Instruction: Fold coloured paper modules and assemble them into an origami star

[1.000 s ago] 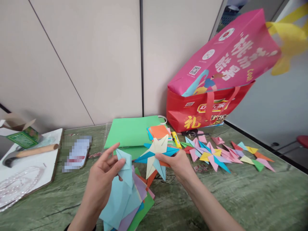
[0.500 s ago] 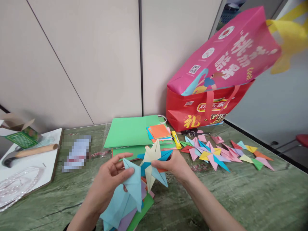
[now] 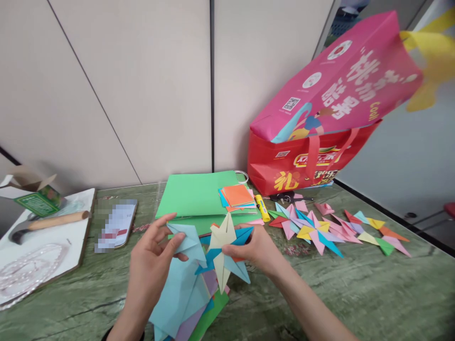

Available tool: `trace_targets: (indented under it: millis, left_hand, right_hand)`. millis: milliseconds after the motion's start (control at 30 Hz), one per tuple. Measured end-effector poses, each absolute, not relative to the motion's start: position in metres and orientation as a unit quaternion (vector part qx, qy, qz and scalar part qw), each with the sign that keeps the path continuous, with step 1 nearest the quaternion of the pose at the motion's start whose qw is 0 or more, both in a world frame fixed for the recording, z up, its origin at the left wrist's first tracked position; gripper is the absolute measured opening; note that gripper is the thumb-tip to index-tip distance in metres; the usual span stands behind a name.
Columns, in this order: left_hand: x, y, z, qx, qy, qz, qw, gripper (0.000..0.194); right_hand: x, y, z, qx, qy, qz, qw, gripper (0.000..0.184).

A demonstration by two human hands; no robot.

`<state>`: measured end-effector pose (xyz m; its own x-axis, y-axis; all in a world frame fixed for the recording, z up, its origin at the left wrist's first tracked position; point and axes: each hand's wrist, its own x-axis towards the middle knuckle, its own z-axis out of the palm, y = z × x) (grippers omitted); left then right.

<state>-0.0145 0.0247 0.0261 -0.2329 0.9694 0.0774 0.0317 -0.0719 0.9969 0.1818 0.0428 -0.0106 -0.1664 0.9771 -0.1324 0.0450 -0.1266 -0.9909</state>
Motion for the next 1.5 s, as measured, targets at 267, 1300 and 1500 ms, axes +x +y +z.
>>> trace_targets:
  millis: [267, 1300, 1500]
  left_hand:
    - [-0.021, 0.028, 0.020, 0.454, 0.520, 0.578, 0.435, 0.033]
    - [-0.015, 0.022, 0.015, 0.586, 0.550, 0.445, 0.396, 0.012]
    - [-0.013, 0.021, 0.013, 0.587, 0.540, 0.450, 0.402, 0.018]
  right_hand:
    - [0.180, 0.042, -0.010, -0.501, -0.516, 0.560, 0.410, 0.015]
    - [0.171, 0.035, -0.007, -0.493, -0.582, 0.535, 0.363, 0.011]
    - [0.170, 0.034, -0.005, -0.500, -0.574, 0.546, 0.350, 0.010]
